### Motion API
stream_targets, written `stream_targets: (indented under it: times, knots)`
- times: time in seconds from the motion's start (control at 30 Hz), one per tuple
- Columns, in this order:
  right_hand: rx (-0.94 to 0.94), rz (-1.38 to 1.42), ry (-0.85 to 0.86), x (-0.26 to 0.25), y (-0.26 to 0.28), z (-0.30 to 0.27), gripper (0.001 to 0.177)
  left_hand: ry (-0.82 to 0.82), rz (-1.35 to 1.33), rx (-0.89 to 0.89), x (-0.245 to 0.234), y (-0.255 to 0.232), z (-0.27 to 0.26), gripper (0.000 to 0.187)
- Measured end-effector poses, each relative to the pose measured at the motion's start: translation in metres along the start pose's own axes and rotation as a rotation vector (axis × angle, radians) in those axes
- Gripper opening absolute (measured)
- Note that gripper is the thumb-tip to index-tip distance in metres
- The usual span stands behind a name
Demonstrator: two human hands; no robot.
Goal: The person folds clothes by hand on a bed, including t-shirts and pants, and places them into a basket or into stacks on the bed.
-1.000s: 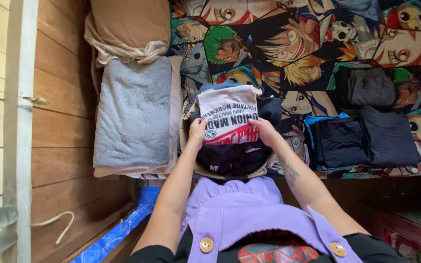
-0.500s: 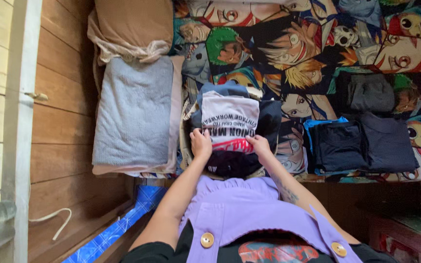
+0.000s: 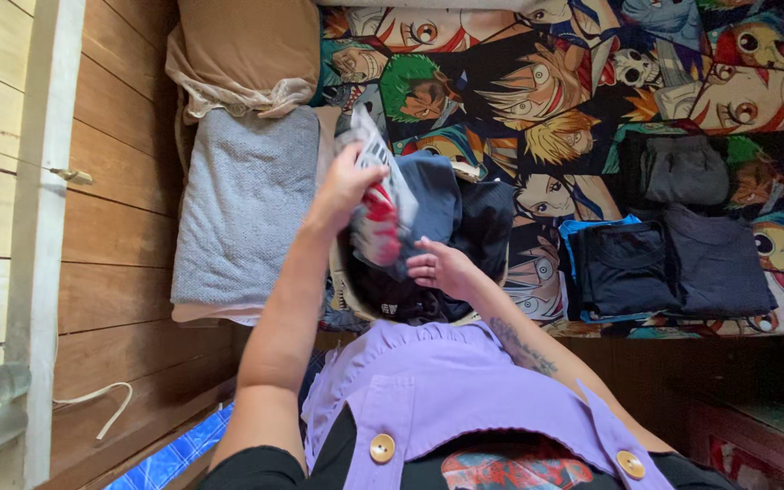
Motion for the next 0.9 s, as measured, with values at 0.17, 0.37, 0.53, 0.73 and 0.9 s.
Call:
stream_targets:
  times: [0.17,0.37,0.53,0.73,0.9]
  knots:
    - [-0.118,0.086,0.058,0.011,0.028,-0.035,0.07,-0.11,1.094,0.281,0.051,-0.004,-0.007,0.052]
    - [-0.125,0.15,0.034,-0.068,0.003,-0.022,0.058,0.123,1.25,-0.121,0.143,0.145,-0.057,0.04]
    - [-0.067,-0.071,-0.151,-0.126,-0.042,0.006,0.032,0.131,0.926,0.041,0.123,0.189,-0.075,0.038]
    - [-0.181,-0.039,-0.256,-0.113,-0.056,0.013,0.04,-0.633,0.921,0.103,0.005,0.209,-0.072,0.019]
    - [-0.3,0.02,-0.208,-0.113,-0.053,0.013,0.042,-0.554,0.568,-0.075,-0.054,0.258,-0.03,0.026]
Point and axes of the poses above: each hand's wrist, its own z-axis towards the middle knuckle, its own x-axis out of the palm, y = z × x, the point moved 1 cm from there along z, towards the middle knuckle, and after that the axes turned 14 degrees about y, right-handed, at the moved point
